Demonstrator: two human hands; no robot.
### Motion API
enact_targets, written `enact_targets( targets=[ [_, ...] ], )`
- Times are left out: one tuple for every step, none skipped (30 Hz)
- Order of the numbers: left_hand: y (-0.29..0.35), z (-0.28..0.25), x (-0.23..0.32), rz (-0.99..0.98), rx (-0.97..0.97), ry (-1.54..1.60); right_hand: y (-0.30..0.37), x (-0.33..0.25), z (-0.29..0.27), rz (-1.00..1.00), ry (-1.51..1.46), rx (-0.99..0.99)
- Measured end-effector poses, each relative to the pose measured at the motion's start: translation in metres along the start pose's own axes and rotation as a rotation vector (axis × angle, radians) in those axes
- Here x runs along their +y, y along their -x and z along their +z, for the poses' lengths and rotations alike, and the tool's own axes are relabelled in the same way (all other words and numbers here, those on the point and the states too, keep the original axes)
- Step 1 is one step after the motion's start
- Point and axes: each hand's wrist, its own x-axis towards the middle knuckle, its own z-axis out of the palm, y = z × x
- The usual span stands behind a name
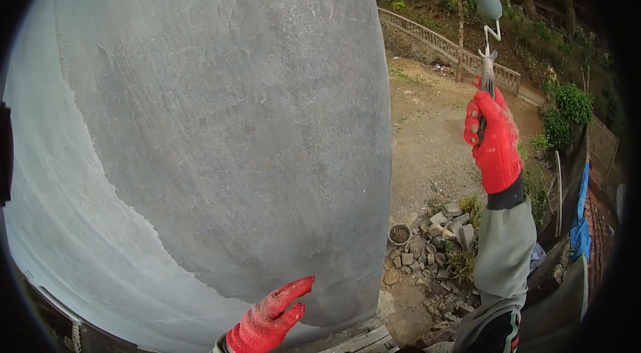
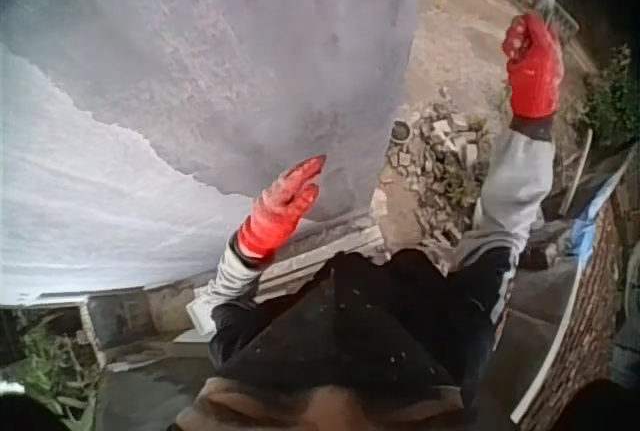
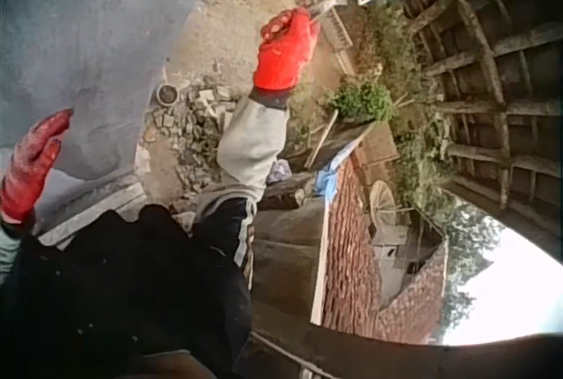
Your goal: The person paints the exterior surface of a curved wall using a paint roller.
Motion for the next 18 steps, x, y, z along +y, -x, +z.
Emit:
enact_targets(
  targets=[
    [0.002, 0.011, -0.004, -0.186, -0.034, 0.168, 0.028, 0.017, -0.016, 0.078, 0.025, 0.083],
    [0.009, 0.022, -0.006, -0.383, -0.065, 0.335, 0.057, 0.030, -0.031, 0.163, 0.054, 0.165],
    [0.017, 0.033, -0.009, -0.442, -0.054, 0.392, 0.081, 0.044, -0.050, 0.259, 0.048, 0.181],
    [0.020, 0.044, -0.009, -0.477, -0.090, 0.417, 0.107, 0.050, -0.074, 0.343, 0.051, 0.212],
    [0.020, 0.053, -0.008, -0.526, -0.102, 0.471, 0.130, 0.059, -0.100, 0.429, 0.042, 0.229],
    [0.022, 0.063, -0.009, -0.572, -0.110, 0.522, 0.151, 0.068, -0.122, 0.508, 0.029, 0.245],
    [0.030, 0.075, -0.016, -0.490, -0.104, 0.516, 0.171, 0.078, -0.132, 0.628, 0.006, 0.327],
    [0.035, 0.085, -0.021, -0.518, -0.123, 0.529, 0.192, 0.088, -0.142, 0.654, 0.017, 0.349],
    [0.039, 0.092, -0.025, -0.550, -0.138, 0.551, 0.213, 0.099, -0.151, 0.755, 0.071, 0.358],
    [0.042, 0.099, -0.030, -0.578, -0.156, 0.571, 0.234, 0.109, -0.159, 0.854, 0.121, 0.368],
    [0.044, 0.104, -0.034, -0.565, -0.183, 0.547, 0.253, 0.116, -0.164, 0.927, 0.142, 0.387],
    [0.048, 0.109, -0.040, -0.583, -0.204, 0.556, 0.272, 0.125, -0.168, 0.998, 0.162, 0.405],
    [0.051, 0.116, -0.046, -0.632, -0.223, 0.596, 0.295, 0.135, -0.179, 1.041, 0.219, 0.367],
    [0.056, 0.122, -0.054, -0.683, -0.239, 0.629, 0.315, 0.146, -0.183, 1.101, 0.242, 0.354],
    [0.065, 0.131, -0.064, -0.803, -0.229, 0.709, 0.332, 0.156, -0.183, 1.147, 0.241, 0.397],
    [0.074, 0.138, -0.073, -0.817, -0.251, 0.706, 0.350, 0.168, -0.181, 1.193, 0.236, 0.439],
    [0.084, 0.145, -0.082, -0.871, -0.263, 0.710, 0.370, 0.181, -0.193, 1.202, 0.234, 0.470],
    [0.092, 0.148, -0.088, -0.928, -0.272, 0.710, 0.394, 0.196, -0.213, 1.258, 0.387, 0.343]
  ],
)
